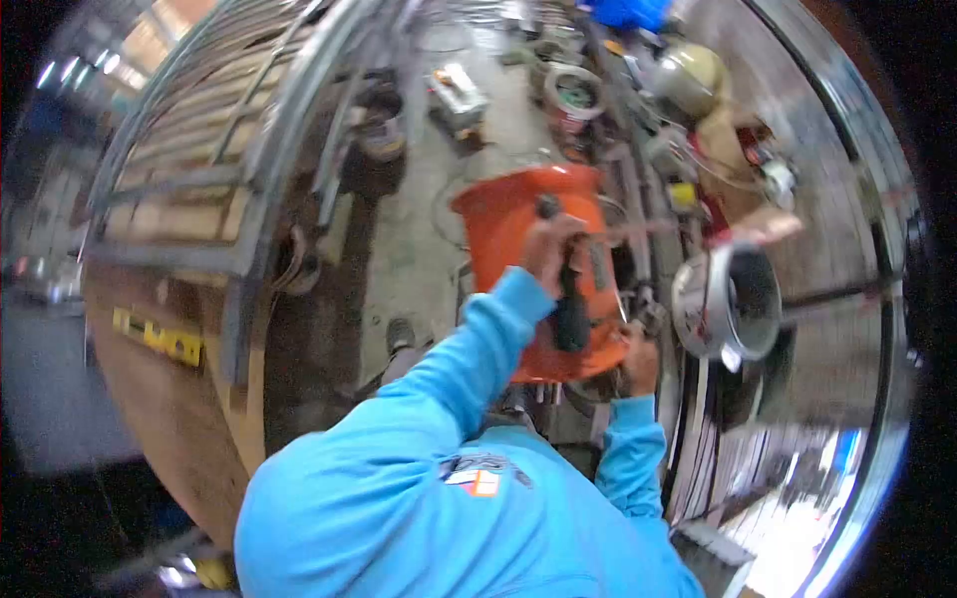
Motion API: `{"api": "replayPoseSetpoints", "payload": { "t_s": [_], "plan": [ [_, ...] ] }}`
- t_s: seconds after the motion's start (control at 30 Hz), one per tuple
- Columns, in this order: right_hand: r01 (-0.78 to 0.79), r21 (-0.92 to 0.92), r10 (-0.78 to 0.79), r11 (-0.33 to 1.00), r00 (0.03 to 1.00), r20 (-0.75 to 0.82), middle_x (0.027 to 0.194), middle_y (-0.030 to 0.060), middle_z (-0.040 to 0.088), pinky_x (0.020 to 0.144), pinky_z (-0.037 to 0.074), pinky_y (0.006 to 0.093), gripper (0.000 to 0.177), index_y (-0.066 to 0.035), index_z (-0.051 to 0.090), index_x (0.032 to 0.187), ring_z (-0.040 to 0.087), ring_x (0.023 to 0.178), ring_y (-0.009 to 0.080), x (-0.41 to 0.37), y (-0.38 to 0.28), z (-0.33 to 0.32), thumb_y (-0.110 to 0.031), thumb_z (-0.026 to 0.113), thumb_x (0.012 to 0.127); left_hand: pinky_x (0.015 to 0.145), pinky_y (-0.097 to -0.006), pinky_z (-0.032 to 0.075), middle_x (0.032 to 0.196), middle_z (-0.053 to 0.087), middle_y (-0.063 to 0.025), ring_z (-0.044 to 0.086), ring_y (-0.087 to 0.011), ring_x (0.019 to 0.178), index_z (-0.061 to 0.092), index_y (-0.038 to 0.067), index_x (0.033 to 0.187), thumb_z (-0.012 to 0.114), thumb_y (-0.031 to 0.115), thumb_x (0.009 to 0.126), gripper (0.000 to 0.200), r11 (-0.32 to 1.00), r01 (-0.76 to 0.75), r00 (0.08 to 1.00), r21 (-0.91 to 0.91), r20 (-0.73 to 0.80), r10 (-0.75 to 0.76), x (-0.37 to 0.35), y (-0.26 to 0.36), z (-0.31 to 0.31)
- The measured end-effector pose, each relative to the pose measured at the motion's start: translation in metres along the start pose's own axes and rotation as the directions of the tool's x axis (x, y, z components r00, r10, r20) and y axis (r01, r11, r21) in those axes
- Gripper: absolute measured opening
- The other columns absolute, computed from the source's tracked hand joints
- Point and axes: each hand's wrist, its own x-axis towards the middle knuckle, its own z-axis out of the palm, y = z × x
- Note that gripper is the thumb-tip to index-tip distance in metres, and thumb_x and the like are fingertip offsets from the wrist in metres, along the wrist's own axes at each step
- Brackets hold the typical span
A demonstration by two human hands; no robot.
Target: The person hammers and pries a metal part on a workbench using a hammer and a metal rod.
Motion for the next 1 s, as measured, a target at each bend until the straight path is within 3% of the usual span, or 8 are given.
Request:
{"api": "replayPoseSetpoints", "payload": {
  "t_s": [0.07, 0.23, 0.33, 0.43, 0.57, 0.7, 0.9, 1.0],
  "plan": [
    [-0.024, -0.443, -0.015, 0.896, 0.996, -0.084, 0.079, 0.0199, 0.064, 0.073, 0.046, 0.0382, 0.036, -0.003, 0.063, 0.097, 0.063, 0.076, 0.0286, 0.003, -0.024, -0.008, -0.036, 0.05, 0.09, 0.037, -0.0254, 0.038, 0.052, 0.046, -0.0005, 0.044, -0.0124, 0.04, 0.05, 0.013, 0.069, 0.06, 0.023, 0.077, 0.016, 0.998, 0.046, 0.999, -0.049, 0.006, -0.046, -0.021, 0.028, 0.005],
    [-0.056, -0.365, 0.0, 0.929, 0.988, -0.152, 0.094, 0.0169, 0.064, 0.087, 0.043, 0.0405, 0.037, -0.004, 0.057, 0.111, 0.058, 0.095, 0.0343, 0.032, -0.063, -0.061, -0.034, 0.051, 0.088, 0.04, -0.0276, 0.038, 0.048, 0.04, -0.0037, 0.043, -0.016, 0.04, 0.046, 0.01, 0.068, 0.058, 0.023, 0.08, 0.021, 0.974, -0.182, 0.983, 0.134, 0.057, 0.176, -0.069, 0.091, 0.017],
    [-0.047, -0.603, -0.035, 0.796, 0.992, -0.125, 0.108, 0.0259, 0.058, 0.091, 0.041, 0.0446, 0.044, 0.001, 0.056, 0.11, 0.055, 0.104, 0.0387, 0.084, 0.042, -0.082, -0.035, 0.046, 0.086, 0.04, -0.027, 0.037, 0.048, 0.04, -0.0025, 0.042, -0.0155, 0.04, 0.046, 0.01, 0.067, 0.058, 0.024, 0.08, 0.022, 0.939, -0.248, 0.966, 0.238, -0.007, 0.257, -0.086, 0.108, 0.012],
    [-0.108, -0.715, 0.248, 0.691, 0.964, 0.093, 0.112, 0.0252, 0.057, 0.092, 0.042, 0.044, 0.044, 0.0, 0.056, 0.113, 0.055, 0.104, 0.0385, 0.064, 0.063, -0.074, -0.029, 0.049, 0.081, 0.04, -0.0268, 0.037, 0.048, 0.04, -0.0017, 0.042, -0.0151, 0.039, 0.047, 0.01, 0.067, 0.058, 0.024, 0.08, 0.022, 0.927, -0.243, 0.961, 0.286, -0.06, 0.27, -0.092, 0.128, 0.008],
    [0.186, -0.909, 0.66, 0.372, 0.635, 0.4, 0.112, 0.0217, 0.058, 0.086, 0.045, 0.0437, 0.043, 0.001, 0.062, 0.104, 0.056, 0.104, 0.0358, 0.015, 0.205, -0.058, -0.035, 0.05, 0.083, 0.037, -0.026, 0.037, 0.051, 0.039, -0.0008, 0.041, -0.0117, 0.041, 0.05, 0.01, 0.077, 0.052, 0.024, 0.084, 0.015, 0.883, -0.193, 0.94, 0.428, -0.179, 0.292, -0.111, 0.128, 0.002],
    [0.207, -0.902, 0.81, 0.378, 0.399, 0.43, 0.118, 0.0188, 0.054, 0.09, 0.042, 0.0435, 0.042, -0.003, 0.058, 0.112, 0.052, 0.108, 0.0343, -0.099, 0.303, -0.068, -0.034, 0.048, 0.085, 0.037, -0.026, 0.037, 0.052, 0.04, -0.001, 0.041, -0.0119, 0.041, 0.05, 0.01, 0.077, 0.052, 0.025, 0.084, 0.016, 0.89, -0.076, 0.952, 0.449, -0.233, 0.198, -0.124, 0.12, -0.016],
    [-0.43, -0.776, 0.602, 0.462, 0.794, -0.082, 0.106, 0.025, 0.059, 0.083, 0.046, 0.0461, 0.039, -0.003, 0.059, 0.107, 0.056, 0.097, 0.0407, -0.144, 0.226, -0.118, -0.035, 0.045, 0.088, 0.039, -0.0287, 0.04, 0.052, 0.045, -0.0025, 0.044, -0.0145, 0.04, 0.051, 0.01, 0.078, 0.055, 0.025, 0.082, 0.016, 0.907, 0.098, 0.955, 0.411, -0.295, 0.03, -0.138, 0.079, -0.06],
    [-0.258, -0.512, 0.218, 0.819, 0.966, -0.138, 0.094, 0.0237, 0.061, 0.074, 0.046, 0.0503, 0.03, -0.006, 0.053, 0.109, 0.058, 0.085, 0.0434, -0.094, 0.133, -0.109, -0.023, 0.053, 0.085, 0.041, -0.0285, 0.041, 0.055, 0.047, -0.0023, 0.043, -0.0147, 0.041, 0.052, 0.01, 0.075, 0.054, 0.023, 0.081, 0.015, 0.905, 0.181, 0.929, 0.385, -0.368, -0.03, -0.143, 0.057, -0.076]
  ]
}}
